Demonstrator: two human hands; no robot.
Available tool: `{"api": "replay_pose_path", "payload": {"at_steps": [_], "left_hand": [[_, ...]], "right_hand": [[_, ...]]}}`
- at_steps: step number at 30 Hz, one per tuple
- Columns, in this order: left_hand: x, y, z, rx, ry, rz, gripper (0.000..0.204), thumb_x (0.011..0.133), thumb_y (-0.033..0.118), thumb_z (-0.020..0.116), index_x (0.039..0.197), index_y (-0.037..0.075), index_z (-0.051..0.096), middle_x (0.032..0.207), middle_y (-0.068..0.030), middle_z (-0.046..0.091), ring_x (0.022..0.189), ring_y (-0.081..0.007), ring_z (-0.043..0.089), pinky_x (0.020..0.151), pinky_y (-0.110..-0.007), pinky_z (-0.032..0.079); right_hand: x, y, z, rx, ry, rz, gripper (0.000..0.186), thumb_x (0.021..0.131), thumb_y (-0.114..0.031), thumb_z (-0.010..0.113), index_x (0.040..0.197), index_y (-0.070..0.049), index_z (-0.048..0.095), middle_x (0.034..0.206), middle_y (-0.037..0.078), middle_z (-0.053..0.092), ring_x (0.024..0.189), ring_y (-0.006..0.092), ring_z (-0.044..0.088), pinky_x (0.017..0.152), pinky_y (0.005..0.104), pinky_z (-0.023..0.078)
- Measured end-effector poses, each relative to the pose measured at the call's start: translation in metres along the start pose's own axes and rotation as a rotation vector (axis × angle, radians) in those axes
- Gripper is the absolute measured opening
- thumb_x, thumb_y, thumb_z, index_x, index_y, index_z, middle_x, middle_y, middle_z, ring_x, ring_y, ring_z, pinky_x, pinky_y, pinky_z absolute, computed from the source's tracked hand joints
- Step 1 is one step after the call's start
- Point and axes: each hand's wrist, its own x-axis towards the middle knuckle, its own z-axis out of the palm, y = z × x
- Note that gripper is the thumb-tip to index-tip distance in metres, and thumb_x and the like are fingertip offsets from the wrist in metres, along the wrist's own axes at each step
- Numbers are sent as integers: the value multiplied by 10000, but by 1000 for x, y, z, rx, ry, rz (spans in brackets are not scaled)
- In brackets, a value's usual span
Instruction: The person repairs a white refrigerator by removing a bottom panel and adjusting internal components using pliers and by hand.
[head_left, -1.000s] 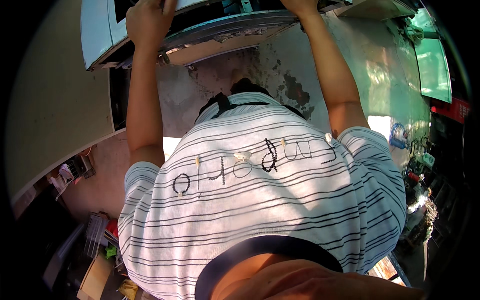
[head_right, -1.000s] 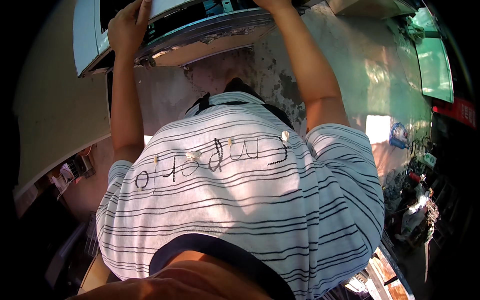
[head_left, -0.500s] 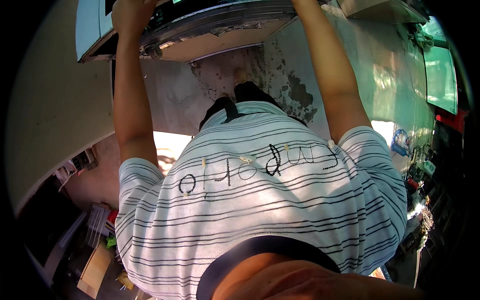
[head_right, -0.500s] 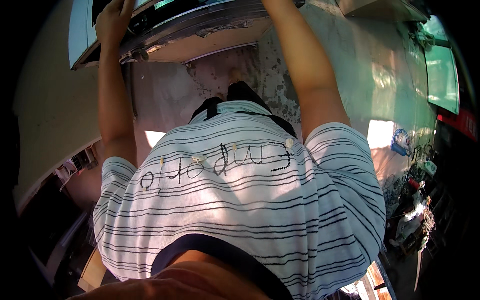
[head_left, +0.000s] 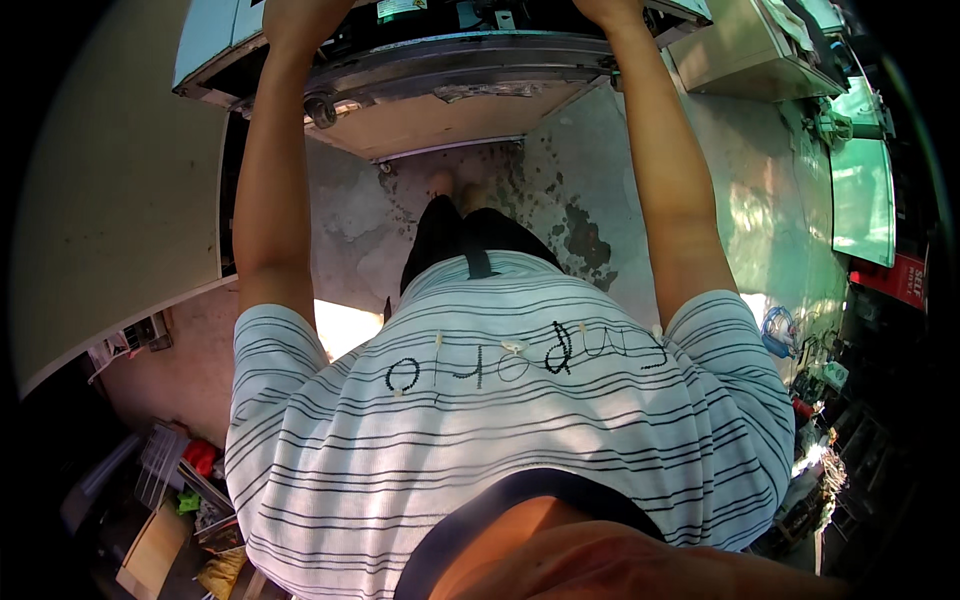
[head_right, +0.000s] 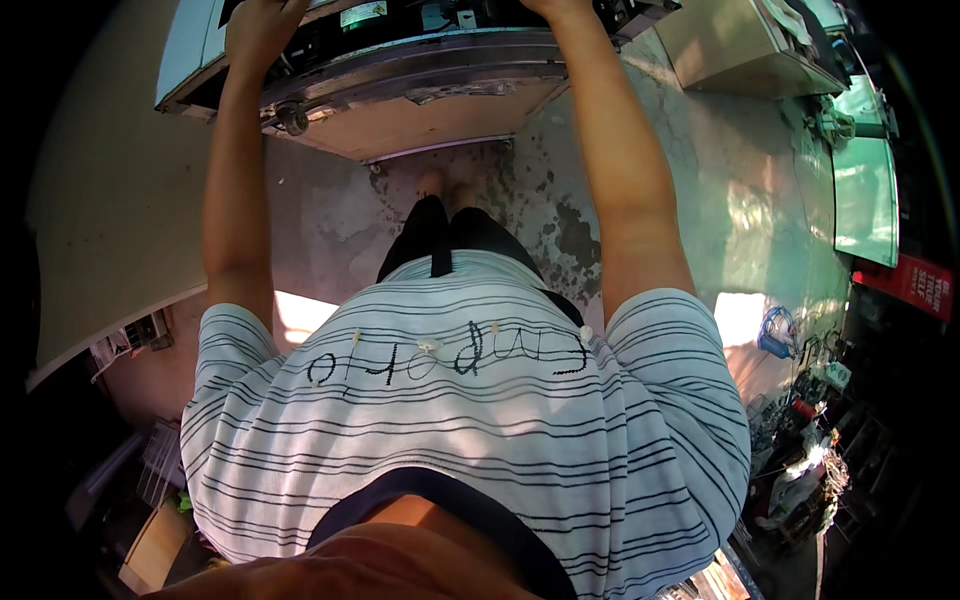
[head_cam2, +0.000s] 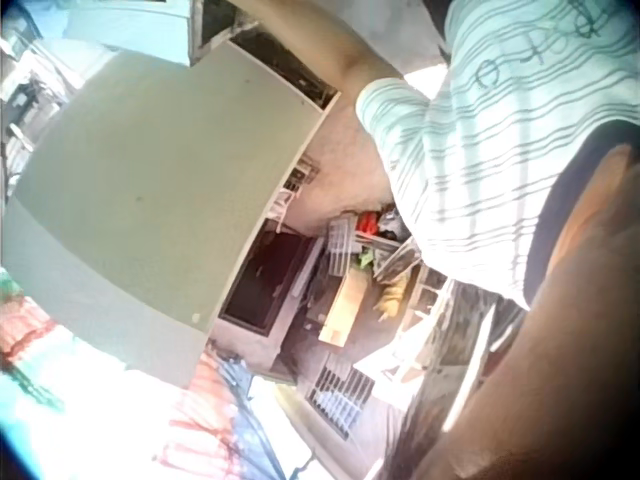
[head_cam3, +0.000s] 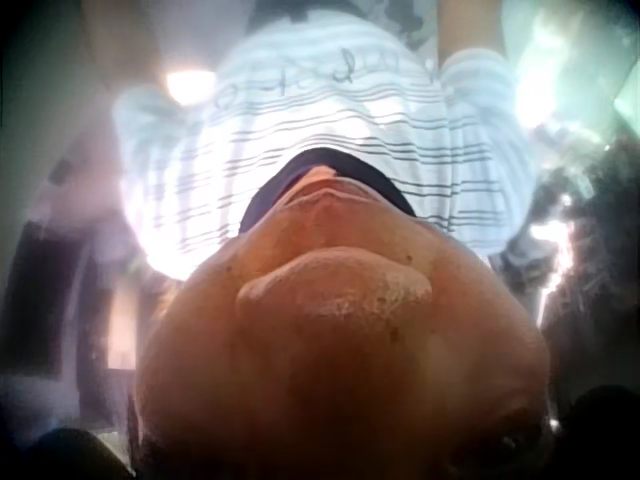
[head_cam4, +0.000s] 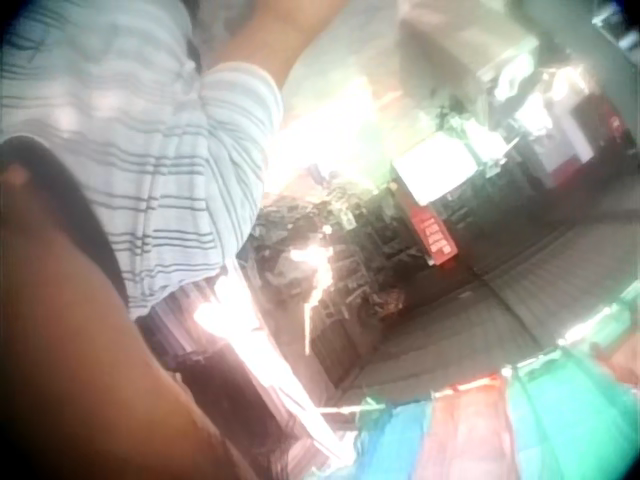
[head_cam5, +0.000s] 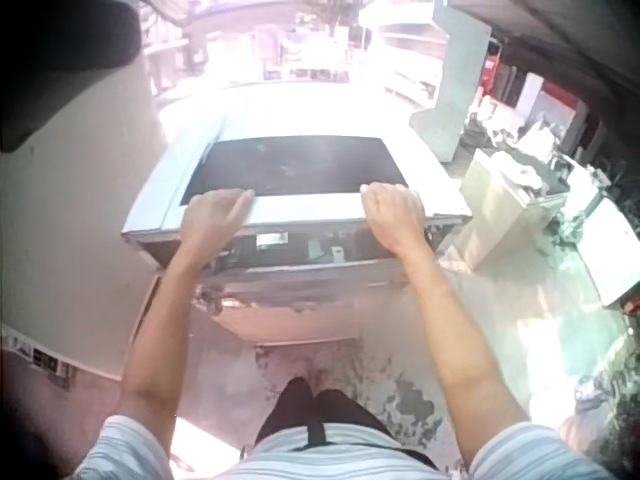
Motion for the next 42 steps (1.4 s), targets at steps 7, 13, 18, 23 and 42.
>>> {"api": "replay_pose_path", "payload": {"at_steps": [7, 13, 18, 23, 42], "left_hand": [[17, -24, 12, -57, 17, -28, 411, 959, 419, 507, 934, 90, 753, 930, -182, 710, 896, -402, 672, 819, -497, 519], [29, -39, 18, -70, 23, 18, 390, 958, 391, 509, 903, 92, 754, 882, -169, 716, 861, -381, 681, 796, -505, 515], [37, -52, 26, -81, 31, 27, 398, 959, 377, 498, 847, 84, 743, 844, -162, 716, 828, -361, 687, 766, -510, 505], [39, -56, 28, -96, 19, -7, 398, 951, 362, 512, 801, 75, 743, 797, -173, 709, 799, -362, 686, 768, -514, 490], [45, -50, 19, -50, -64, -12, 394, 978, 426, 519, 966, 116, 762, 873, -127, 730, 856, -318, 695, 757, -435, 522]], "right_hand": [[18, 7, 18, -174, -59, -147, 318, 1000, -272, 455, 805, -72, 608, 811, 157, 649, 781, 382, 623, 735, 532, 465], [32, 15, 37, -36, -83, -48, 335, 1020, -273, 440, 832, -46, 600, 831, 188, 641, 830, 398, 619, 759, 533, 467], [37, 28, 49, -1, -106, -5, 413, 1023, -393, 461, 964, -54, 689, 896, 154, 687, 901, 386, 630, 830, 451, 470], [38, 33, 47, 60, -218, 210, 549, 1020, -507, 436, 1207, -57, 690, 1152, 189, 699, 1101, 390, 629, 953, 408, 462], [58, 3, 24, 15, -340, 127, 277, 1008, -249, 464, 1056, -46, 647, 1008, 179, 670, 971, 400, 614, 874, 463, 473]]}}
